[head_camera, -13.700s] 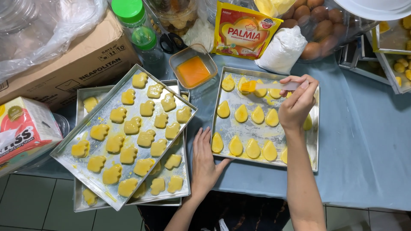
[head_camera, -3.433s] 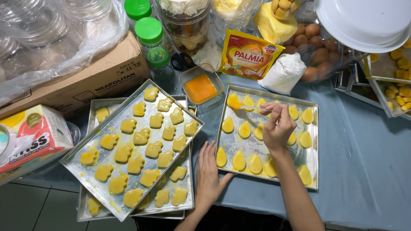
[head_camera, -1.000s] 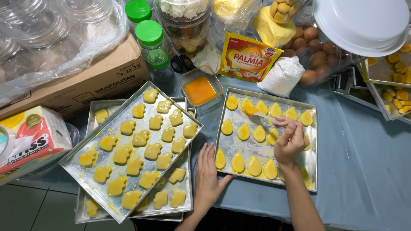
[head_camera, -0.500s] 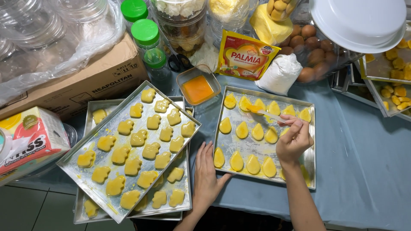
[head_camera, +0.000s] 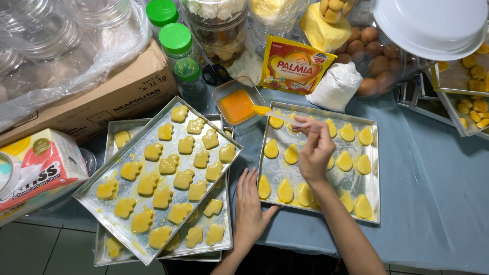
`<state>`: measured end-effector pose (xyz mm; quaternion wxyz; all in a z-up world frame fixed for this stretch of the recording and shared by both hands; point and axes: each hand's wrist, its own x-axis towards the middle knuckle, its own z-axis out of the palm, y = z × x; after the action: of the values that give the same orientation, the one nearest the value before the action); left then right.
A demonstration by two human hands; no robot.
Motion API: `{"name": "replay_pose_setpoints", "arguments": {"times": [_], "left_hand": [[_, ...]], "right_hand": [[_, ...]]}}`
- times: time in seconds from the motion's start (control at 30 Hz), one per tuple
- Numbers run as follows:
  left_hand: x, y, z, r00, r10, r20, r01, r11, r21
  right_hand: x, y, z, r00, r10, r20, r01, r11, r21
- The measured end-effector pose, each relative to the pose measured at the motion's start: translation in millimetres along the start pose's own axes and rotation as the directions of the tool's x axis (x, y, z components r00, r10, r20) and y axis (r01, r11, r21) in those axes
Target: Applying egg wash to shaped cookie dough on baking trays using a pastry brush.
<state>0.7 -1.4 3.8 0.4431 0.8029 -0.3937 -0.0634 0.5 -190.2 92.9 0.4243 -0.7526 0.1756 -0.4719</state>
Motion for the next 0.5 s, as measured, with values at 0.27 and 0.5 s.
{"name": "replay_pose_setpoints", "arguments": {"times": [0.27, 0.5], "left_hand": [[-1.1, -3.4, 3.6, 1.000, -0.009, 0.016, 0.008, 0.999, 0.044], [-0.6, -1.9, 3.7, 1.000, -0.024, 0.020, 0.022, 0.997, 0.077]], "right_hand": [[9.1, 34.8, 33.2, 0.947, -0.118, 0.298, 0.168, 0.974, -0.150], [-0.4, 23.7, 11.0, 0.892, -0.318, 0.322, 0.392, 0.899, -0.198]]}}
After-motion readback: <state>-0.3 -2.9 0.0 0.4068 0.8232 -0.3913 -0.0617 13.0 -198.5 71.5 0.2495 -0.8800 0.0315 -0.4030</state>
